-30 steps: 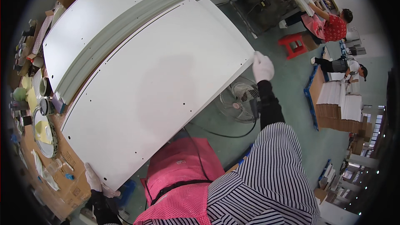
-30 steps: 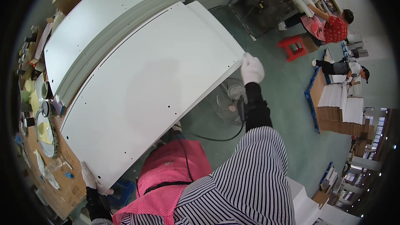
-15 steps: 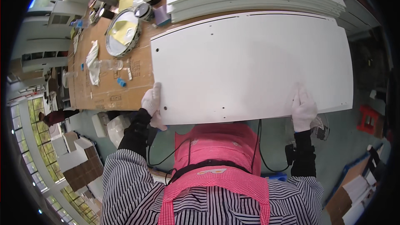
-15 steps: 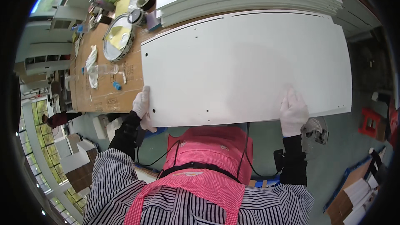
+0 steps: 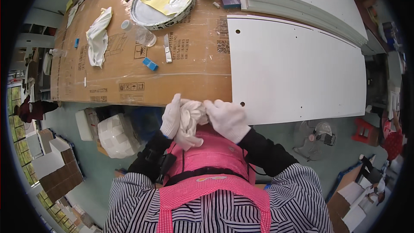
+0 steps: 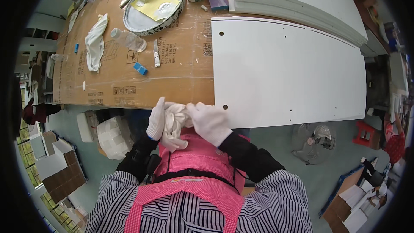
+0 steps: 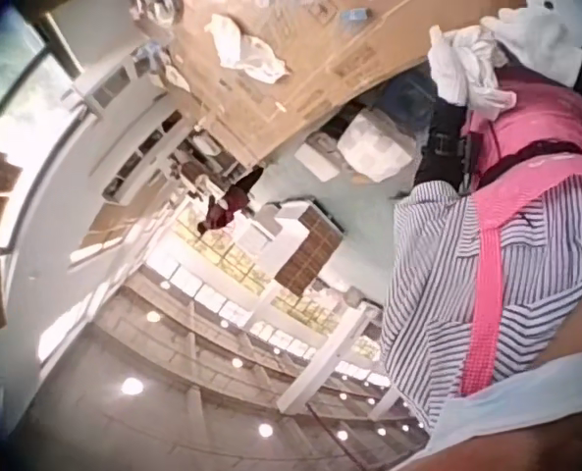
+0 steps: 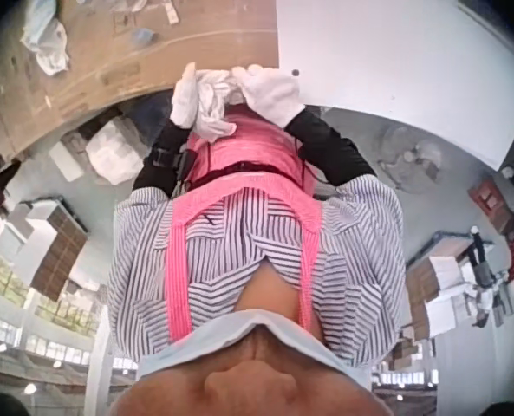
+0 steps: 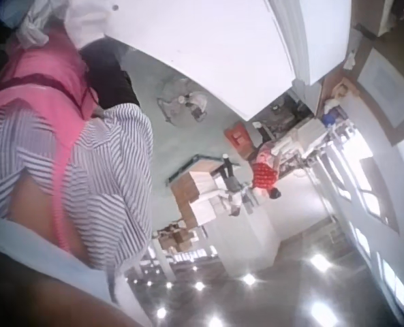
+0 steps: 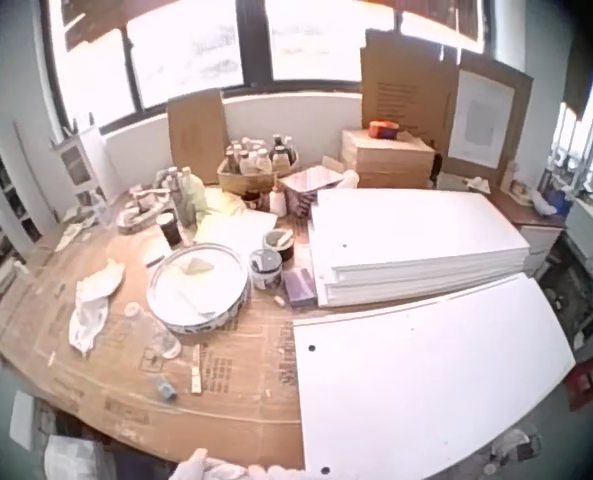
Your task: The recorder uses a blue sponge and a white cloth to clean or finish the surfaces and edges of white furniture panels at a workshop table.
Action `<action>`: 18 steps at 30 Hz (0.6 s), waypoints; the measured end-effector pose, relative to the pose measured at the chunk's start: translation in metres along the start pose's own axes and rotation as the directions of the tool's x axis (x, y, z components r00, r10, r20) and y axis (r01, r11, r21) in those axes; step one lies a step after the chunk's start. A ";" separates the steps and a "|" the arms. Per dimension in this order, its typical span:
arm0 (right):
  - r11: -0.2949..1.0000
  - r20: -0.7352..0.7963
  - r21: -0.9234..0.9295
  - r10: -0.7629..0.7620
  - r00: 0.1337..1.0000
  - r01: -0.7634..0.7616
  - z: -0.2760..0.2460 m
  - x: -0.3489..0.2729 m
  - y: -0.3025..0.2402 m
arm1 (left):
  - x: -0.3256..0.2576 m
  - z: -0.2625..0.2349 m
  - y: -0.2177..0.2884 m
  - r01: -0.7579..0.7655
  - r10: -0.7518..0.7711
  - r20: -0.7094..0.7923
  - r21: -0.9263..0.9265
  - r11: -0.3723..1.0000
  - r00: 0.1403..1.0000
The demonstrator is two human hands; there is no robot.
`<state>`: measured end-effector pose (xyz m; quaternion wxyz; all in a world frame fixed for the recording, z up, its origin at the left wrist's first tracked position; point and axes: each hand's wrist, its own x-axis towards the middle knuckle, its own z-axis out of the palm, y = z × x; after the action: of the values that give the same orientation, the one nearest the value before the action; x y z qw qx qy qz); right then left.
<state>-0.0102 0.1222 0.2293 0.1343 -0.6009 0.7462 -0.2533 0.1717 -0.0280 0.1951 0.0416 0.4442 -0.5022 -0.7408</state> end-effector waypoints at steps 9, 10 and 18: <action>0.954 0.282 0.266 0.057 0.958 -0.136 0.094 0.093 -0.105 | -0.038 -0.042 0.002 -0.012 -0.004 -0.022 -0.693 0.721 1.000; 0.955 0.293 0.271 0.037 0.955 -0.120 0.099 0.100 -0.105 | -0.028 -0.055 -0.004 -0.027 -0.004 -0.042 -0.701 0.713 0.999; 0.967 0.084 0.149 0.195 0.977 -0.206 0.087 0.206 -0.064 | 0.024 -0.122 0.010 -0.307 0.544 -0.401 0.518 0.798 0.738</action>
<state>0.0372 -0.1045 0.2129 0.2318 -0.5183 0.7758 -0.2754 0.2390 -0.1314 0.1762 0.2549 0.4987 -0.7069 -0.4320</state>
